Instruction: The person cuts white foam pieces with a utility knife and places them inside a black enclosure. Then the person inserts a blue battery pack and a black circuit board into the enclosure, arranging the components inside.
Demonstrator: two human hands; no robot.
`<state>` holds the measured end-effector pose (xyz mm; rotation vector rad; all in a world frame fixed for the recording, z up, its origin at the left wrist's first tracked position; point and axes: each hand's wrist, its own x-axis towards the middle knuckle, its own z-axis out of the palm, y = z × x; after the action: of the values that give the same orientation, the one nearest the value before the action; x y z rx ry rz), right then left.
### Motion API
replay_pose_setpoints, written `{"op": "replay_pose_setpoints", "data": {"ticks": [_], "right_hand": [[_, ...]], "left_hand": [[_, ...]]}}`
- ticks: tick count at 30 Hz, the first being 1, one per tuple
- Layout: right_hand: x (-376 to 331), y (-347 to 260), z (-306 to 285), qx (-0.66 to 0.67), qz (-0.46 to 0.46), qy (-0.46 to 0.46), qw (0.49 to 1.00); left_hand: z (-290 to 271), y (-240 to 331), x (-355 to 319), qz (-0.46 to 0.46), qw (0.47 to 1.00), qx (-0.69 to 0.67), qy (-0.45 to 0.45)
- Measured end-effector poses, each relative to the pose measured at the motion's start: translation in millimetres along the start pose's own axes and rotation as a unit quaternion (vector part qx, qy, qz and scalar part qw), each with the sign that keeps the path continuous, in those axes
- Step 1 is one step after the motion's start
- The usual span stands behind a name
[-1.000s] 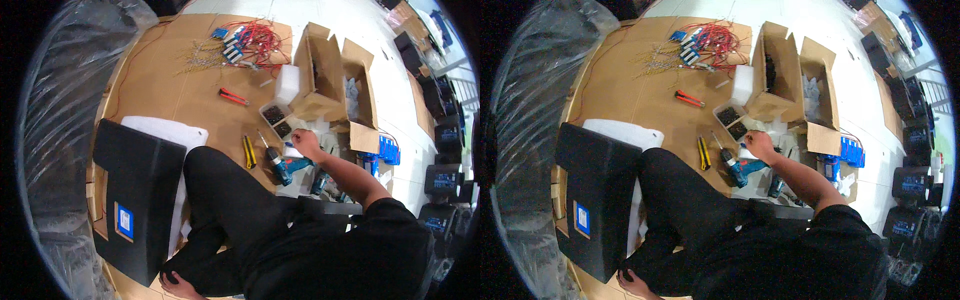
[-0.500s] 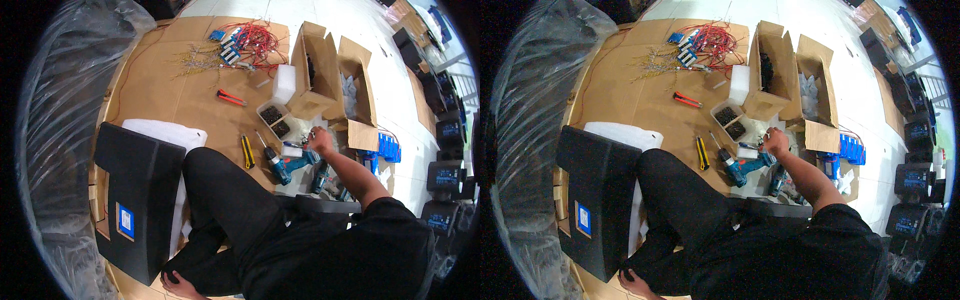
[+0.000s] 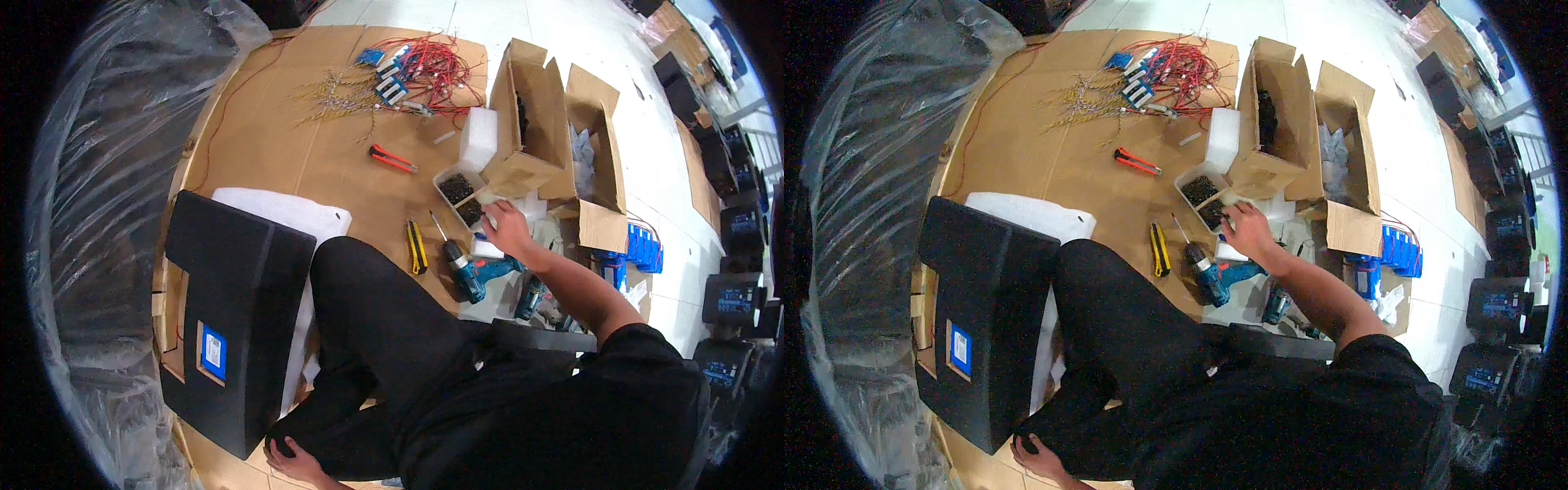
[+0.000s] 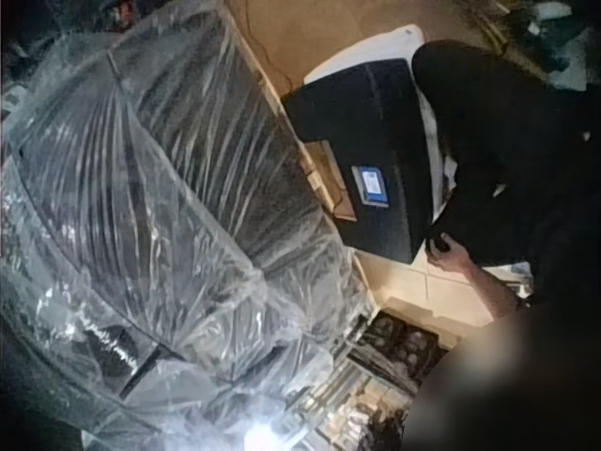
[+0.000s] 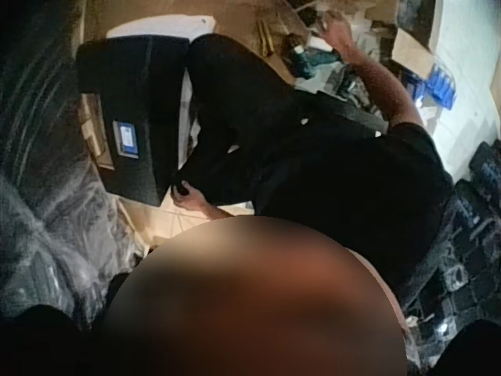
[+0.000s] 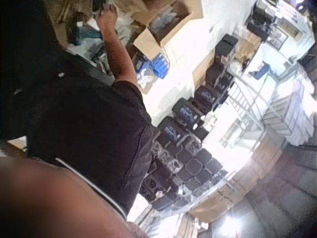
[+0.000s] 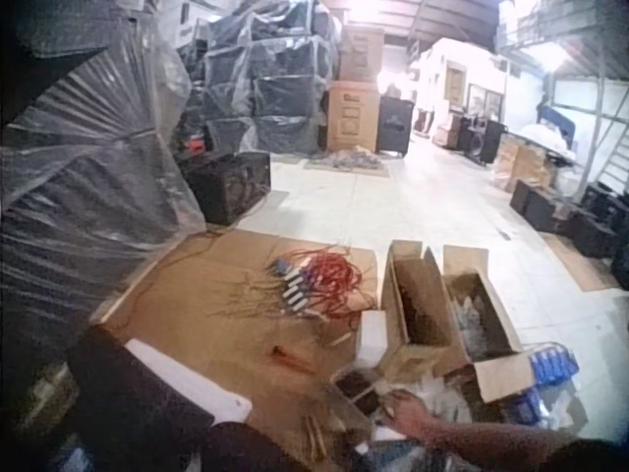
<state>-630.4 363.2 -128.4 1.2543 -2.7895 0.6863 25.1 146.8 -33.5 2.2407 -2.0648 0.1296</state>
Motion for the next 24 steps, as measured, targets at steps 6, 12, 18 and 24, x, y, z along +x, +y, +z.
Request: {"op": "replay_pose_setpoints", "data": {"ticks": [6,12,18,24], "right_hand": [[107,-36,-13,-0.161,-0.080,0.031,0.983],[217,-4,7,-0.408,-0.067,-0.049,0.909],[261,87,-32,-0.215,-0.061,-0.220,0.950],[214,-87,-130,-0.227,-0.061,0.037,0.971]], "left_hand": [[-1,1,-2,0.000,1.000,-0.015,-0.005],[-8,-2,-11,-0.013,0.998,-0.065,0.008],[8,13,6,0.041,0.995,-0.092,0.020],[-71,103,-17,0.039,0.929,-0.367,-0.022]]}}
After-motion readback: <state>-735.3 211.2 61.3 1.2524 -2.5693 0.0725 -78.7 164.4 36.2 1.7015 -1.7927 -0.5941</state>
